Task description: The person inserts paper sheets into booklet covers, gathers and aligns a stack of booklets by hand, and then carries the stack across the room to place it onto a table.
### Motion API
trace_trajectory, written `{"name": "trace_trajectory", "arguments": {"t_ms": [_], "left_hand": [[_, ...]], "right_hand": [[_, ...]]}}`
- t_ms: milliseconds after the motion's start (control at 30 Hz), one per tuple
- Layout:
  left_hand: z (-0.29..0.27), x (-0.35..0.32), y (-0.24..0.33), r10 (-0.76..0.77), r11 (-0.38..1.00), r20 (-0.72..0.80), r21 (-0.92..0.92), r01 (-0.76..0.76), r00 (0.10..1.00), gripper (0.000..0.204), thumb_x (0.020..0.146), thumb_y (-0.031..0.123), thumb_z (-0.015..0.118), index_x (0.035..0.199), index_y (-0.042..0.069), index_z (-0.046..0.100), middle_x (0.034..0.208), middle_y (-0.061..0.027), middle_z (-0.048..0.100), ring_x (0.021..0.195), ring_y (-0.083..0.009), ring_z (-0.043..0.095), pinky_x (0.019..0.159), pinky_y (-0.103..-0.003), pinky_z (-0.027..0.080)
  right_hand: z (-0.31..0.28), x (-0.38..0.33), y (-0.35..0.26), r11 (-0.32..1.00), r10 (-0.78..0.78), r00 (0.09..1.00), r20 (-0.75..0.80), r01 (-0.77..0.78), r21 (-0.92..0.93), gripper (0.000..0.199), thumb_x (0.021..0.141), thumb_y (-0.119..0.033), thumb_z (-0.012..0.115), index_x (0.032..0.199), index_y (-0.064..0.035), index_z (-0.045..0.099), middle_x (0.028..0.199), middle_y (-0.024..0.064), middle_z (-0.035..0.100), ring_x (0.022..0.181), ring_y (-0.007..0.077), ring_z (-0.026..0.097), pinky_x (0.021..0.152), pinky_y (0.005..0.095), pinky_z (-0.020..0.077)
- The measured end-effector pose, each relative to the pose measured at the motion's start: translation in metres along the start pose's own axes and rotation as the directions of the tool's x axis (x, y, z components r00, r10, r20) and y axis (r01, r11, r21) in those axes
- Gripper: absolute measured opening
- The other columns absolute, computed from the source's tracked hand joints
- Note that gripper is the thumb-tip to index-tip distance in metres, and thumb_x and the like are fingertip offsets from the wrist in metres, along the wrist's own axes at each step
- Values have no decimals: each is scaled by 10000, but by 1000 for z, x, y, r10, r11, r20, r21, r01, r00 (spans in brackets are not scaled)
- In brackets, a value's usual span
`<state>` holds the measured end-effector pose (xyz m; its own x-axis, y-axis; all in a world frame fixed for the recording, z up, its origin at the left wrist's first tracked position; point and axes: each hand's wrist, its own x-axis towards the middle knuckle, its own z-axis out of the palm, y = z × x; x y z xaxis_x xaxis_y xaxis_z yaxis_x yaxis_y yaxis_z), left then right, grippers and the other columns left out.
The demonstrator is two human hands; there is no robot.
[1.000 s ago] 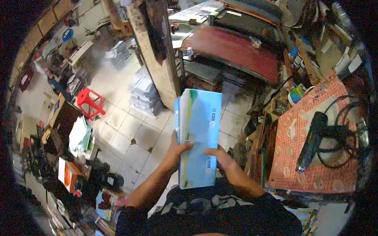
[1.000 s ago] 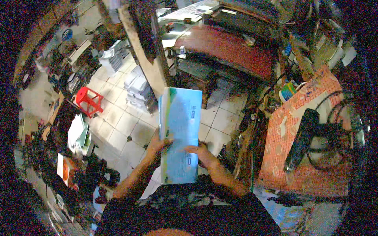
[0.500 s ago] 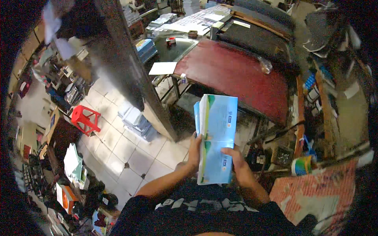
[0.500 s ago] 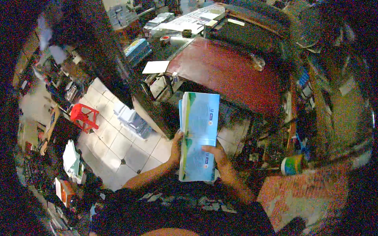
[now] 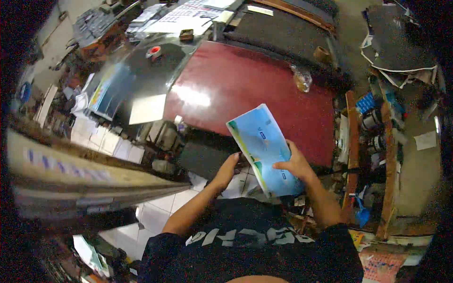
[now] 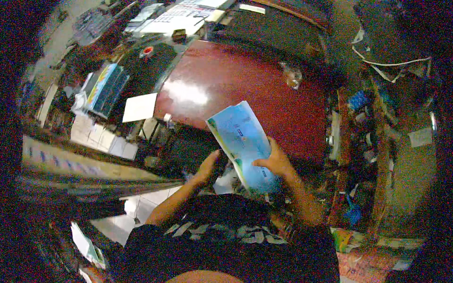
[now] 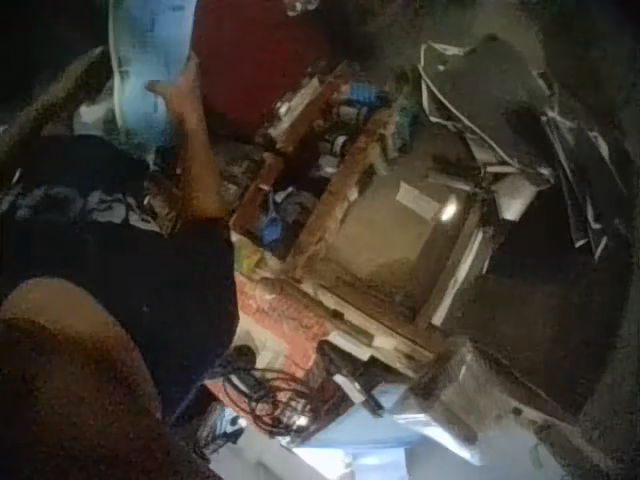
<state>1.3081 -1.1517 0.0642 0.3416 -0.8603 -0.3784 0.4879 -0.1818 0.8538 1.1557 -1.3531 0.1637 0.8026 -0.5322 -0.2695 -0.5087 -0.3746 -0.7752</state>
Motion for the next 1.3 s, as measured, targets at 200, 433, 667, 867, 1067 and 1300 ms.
{"name": "trace_trajectory", "arguments": {"t_ms": [200, 433, 667, 867, 1067, 1300], "left_hand": [[-38, 110, -26, 128, 982, -384, -82, -172, 914, 478, 953, 471, 428, 1229, 81, 452, 1138, -91, 581, 959, -209, 594, 783, -341, 448], [-56, 214, -10, 127, 961, -494, -155, -231, 860, 539, 961, 466, 416, 1296, 45, 459, 1183, -104, 571, 997, -189, 587, 739, -271, 452], [9, 276, 18, 150, 987, -427, 14, -160, 892, 417, 969, 326, 427, 1219, 6, 526, 1149, -84, 591, 1037, -202, 562, 909, -340, 458], [37, 286, 26, -12, 999, -196, 39, 20, 981, 425, 936, 364, 471, 1176, 27, 571, 1129, -100, 588, 1047, -208, 530, 953, -336, 383], [46, 272, 41, -251, 956, -187, -200, 214, 950, 457, 874, 432, 540, 1151, 71, 587, 1135, -99, 575, 1068, -236, 518, 952, -385, 390], [18, 292, 12, -64, 995, -115, -84, 54, 991, 538, 913, 451, 463, 1228, 20, 533, 1260, -128, 516, 1170, -246, 469, 1004, -405, 352]], "right_hand": [[-67, 103, 56, 823, -205, 978, -36, 152, -548, 916, 563, -288, 802, 1306, 35, 375, 1222, 220, 516, 1129, 378, 502, 960, 434, 393], [-116, 178, 130, 603, -328, 903, 277, 426, -675, 869, 566, -294, 759, 1295, 15, 400, 1166, 198, 526, 1085, 343, 515, 929, 436, 404], [-126, 180, 157, 570, -359, 835, 416, 549, -611, 951, 528, -371, 809, 1296, 12, 399, 1195, 178, 517, 1122, 330, 494, 970, 444, 376], [-132, 167, 156, 660, -489, 843, 226, 526, -536, 1055, 585, -594, 745, 1344, 24, 352, 1305, 190, 454, 1241, 336, 388, 1046, 452, 291], [-200, 205, 168, 984, 24, 954, 300, 31, -176, 862, 742, -576, 657, 1348, -9, 423, 1312, 198, 494, 1211, 290, 473, 1022, 436, 356], [-168, 196, 283, 691, 124, 992, 18, -99, 716, 566, 947, -438, 439, 1233, 38, 547, 1281, 158, 547, 1192, 238, 502, 1035, 347, 348]]}}
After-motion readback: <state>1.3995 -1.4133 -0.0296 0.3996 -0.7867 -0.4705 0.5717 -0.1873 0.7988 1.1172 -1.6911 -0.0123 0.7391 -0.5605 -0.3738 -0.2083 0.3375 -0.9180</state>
